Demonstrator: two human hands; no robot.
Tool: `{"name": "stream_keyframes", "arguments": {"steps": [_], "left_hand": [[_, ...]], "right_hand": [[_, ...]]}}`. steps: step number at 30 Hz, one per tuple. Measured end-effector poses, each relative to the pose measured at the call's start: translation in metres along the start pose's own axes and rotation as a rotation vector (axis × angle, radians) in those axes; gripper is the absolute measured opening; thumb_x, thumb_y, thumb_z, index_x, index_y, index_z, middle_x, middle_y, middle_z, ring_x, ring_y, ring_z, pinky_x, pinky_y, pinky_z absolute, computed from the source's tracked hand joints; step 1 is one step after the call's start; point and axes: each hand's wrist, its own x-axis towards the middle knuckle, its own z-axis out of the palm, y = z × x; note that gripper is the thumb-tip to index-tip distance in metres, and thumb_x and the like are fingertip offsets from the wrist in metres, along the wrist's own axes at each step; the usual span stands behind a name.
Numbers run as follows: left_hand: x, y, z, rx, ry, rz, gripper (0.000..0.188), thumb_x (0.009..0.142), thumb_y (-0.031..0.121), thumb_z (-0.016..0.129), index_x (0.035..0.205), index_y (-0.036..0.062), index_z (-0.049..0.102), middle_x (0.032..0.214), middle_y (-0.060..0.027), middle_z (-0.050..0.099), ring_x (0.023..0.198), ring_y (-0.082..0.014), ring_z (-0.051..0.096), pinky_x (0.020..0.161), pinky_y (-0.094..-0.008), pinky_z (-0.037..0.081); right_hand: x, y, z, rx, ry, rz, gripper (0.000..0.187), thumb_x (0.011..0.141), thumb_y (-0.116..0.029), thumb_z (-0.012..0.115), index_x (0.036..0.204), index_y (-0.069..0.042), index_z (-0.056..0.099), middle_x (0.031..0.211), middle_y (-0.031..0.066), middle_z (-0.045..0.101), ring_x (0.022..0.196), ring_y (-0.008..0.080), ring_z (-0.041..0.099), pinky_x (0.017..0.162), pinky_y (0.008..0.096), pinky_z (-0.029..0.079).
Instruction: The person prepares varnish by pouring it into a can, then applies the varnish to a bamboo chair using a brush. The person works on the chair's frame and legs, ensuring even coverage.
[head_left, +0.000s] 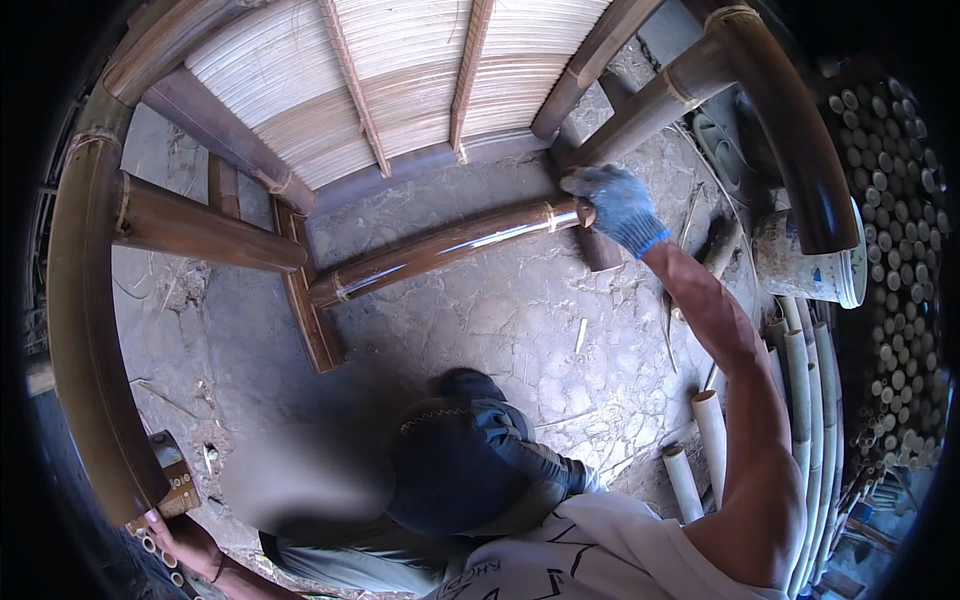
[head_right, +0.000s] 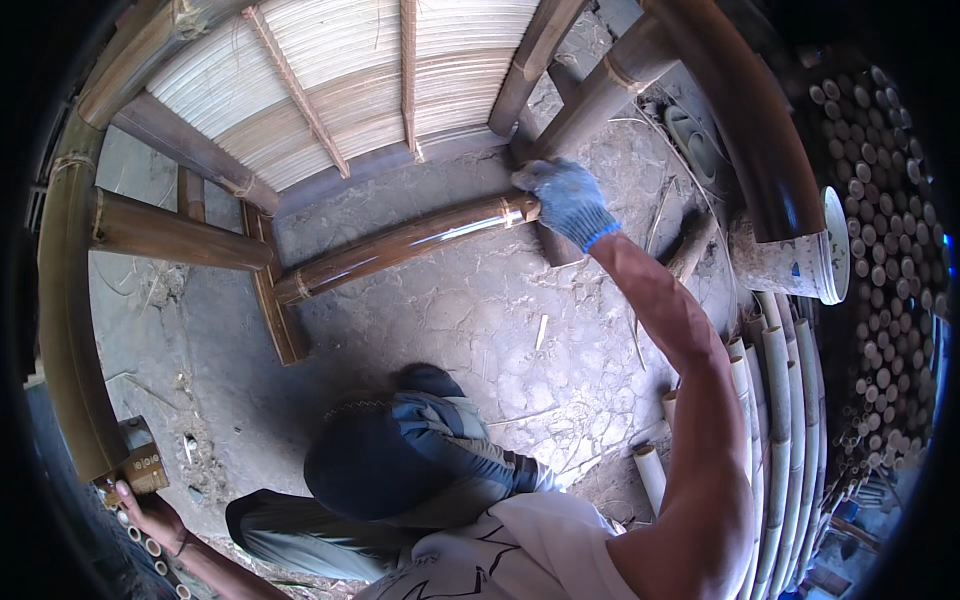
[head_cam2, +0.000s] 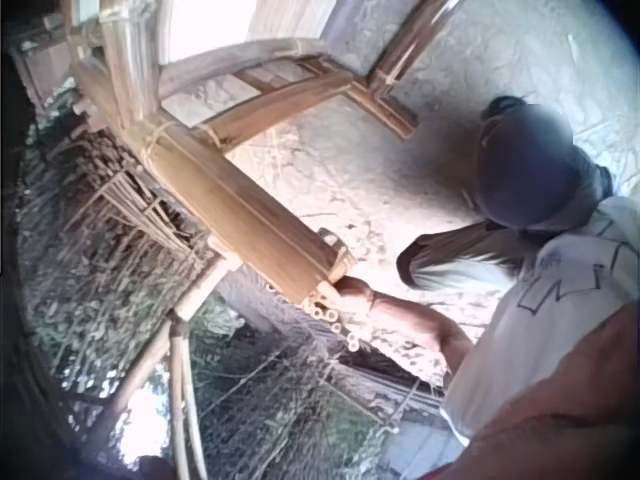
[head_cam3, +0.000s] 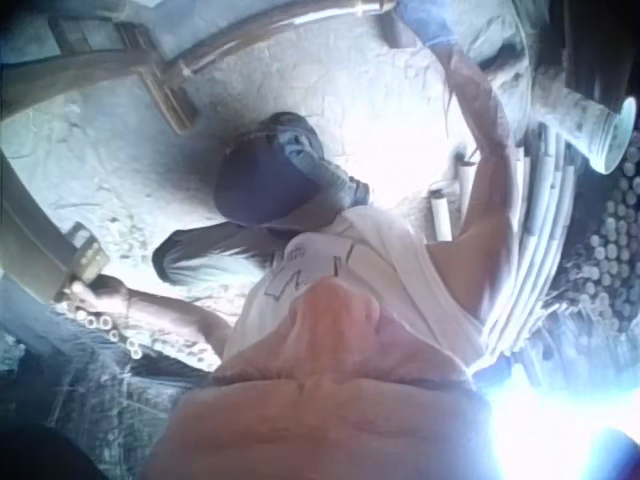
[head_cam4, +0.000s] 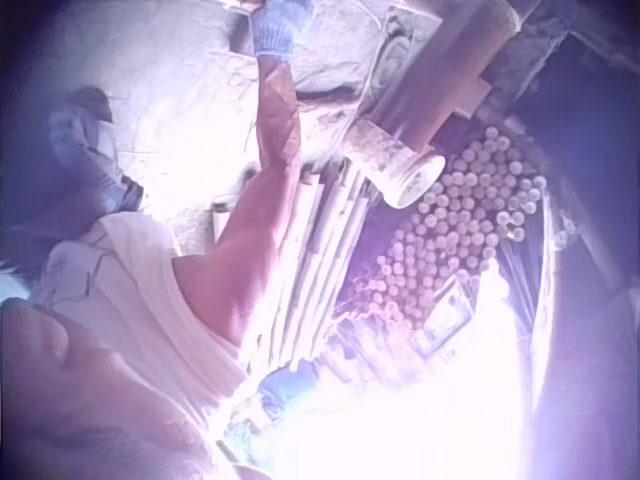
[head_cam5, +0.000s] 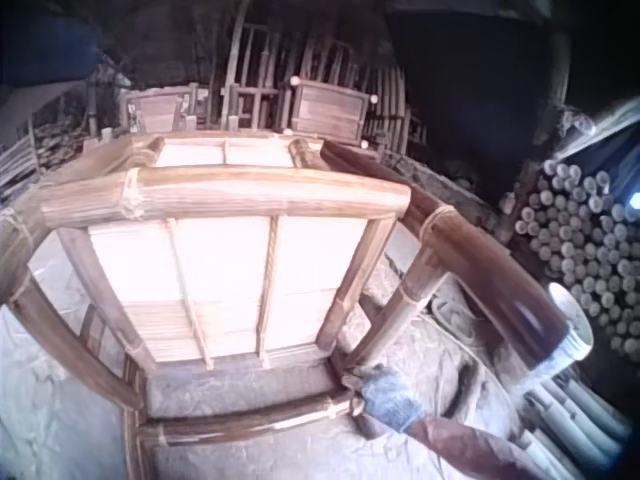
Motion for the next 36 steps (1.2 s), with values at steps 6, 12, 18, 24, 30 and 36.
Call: {"name": "stream_keyframes", "arguments": {"steps": [6, 12, 18, 24, 30, 36], "left_hand": [[0.000, 0.002, -0.003, 0.011, -0.006, 0.037, 0.068, 0.095, 0.037, 0.063, 0.142, -0.0067, 0.042, 0.144, -0.0167, 0.046, 0.130, -0.0255, 0.044, 0.113, -0.0425, 0.029], [0.008, -0.002, -0.016, 0.059, 0.021, 0.036, 0.072, 0.094, 0.039, 0.065, 0.142, -0.0086, 0.041, 0.145, -0.0191, 0.044, 0.132, -0.0265, 0.043, 0.114, -0.0432, 0.028], [0.011, -0.015, -0.006, -0.046, -0.033, 0.032, 0.069, 0.094, 0.036, 0.065, 0.143, -0.0065, 0.041, 0.146, -0.0166, 0.045, 0.132, -0.0264, 0.042, 0.115, -0.0433, 0.028], [0.002, -0.015, -0.017, -0.063, 0.043, 0.020, 0.069, 0.095, 0.036, 0.063, 0.146, -0.0033, 0.037, 0.149, -0.0169, 0.042, 0.135, -0.0271, 0.041, 0.115, -0.0441, 0.027], [-0.010, -0.017, -0.029, -0.003, 0.099, -0.010, 0.067, 0.094, 0.033, 0.065, 0.141, -0.0073, 0.040, 0.146, -0.0187, 0.043, 0.132, -0.0269, 0.043, 0.114, -0.0429, 0.028], [-0.020, -0.020, -0.044, 0.013, 0.148, -0.053, 0.061, 0.093, 0.033, 0.067, 0.133, -0.0092, 0.047, 0.139, -0.0202, 0.050, 0.127, -0.0258, 0.046, 0.111, -0.0416, 0.031]], "right_hand": [[-0.049, 0.001, 0.037, 0.071, -0.003, 0.240, 0.037, 0.079, -0.020, 0.066, 0.116, -0.021, 0.068, 0.109, 0.0065, 0.069, 0.092, 0.0309, 0.067, 0.081, 0.0406, 0.056], [-0.116, -0.025, 0.011, 0.074, -0.363, -0.024, 0.034, 0.077, -0.020, 0.064, 0.110, -0.022, 0.067, 0.094, 0.0084, 0.068, 0.075, 0.0321, 0.066, 0.069, 0.0451, 0.054], [-0.084, -0.031, 0.064, -0.398, -0.257, -0.249, 0.009, 0.076, -0.020, 0.063, 0.079, -0.011, 0.063, 0.076, 0.0100, 0.063, 0.069, 0.0307, 0.065, 0.063, 0.0485, 0.052], [0.010, -0.052, -0.008, 0.331, -0.559, 0.382, 0.032, 0.086, -0.033, 0.057, 0.086, -0.005, 0.073, 0.084, 0.0210, 0.071, 0.080, 0.0372, 0.071, 0.075, 0.0459, 0.057], [0.087, 0.009, 0.032, -0.301, 0.000, -0.307, 0.018, 0.084, -0.023, 0.062, 0.096, -0.015, 0.073, 0.099, 0.0081, 0.068, 0.106, 0.0285, 0.062, 0.091, 0.0428, 0.050], [0.093, 0.028, 0.063, -0.275, -0.338, -0.327, 0.009, 0.079, -0.017, 0.064, 0.079, -0.014, 0.073, 0.087, 0.0099, 0.070, 0.091, 0.0305, 0.068, 0.079, 0.0450, 0.054]]}}
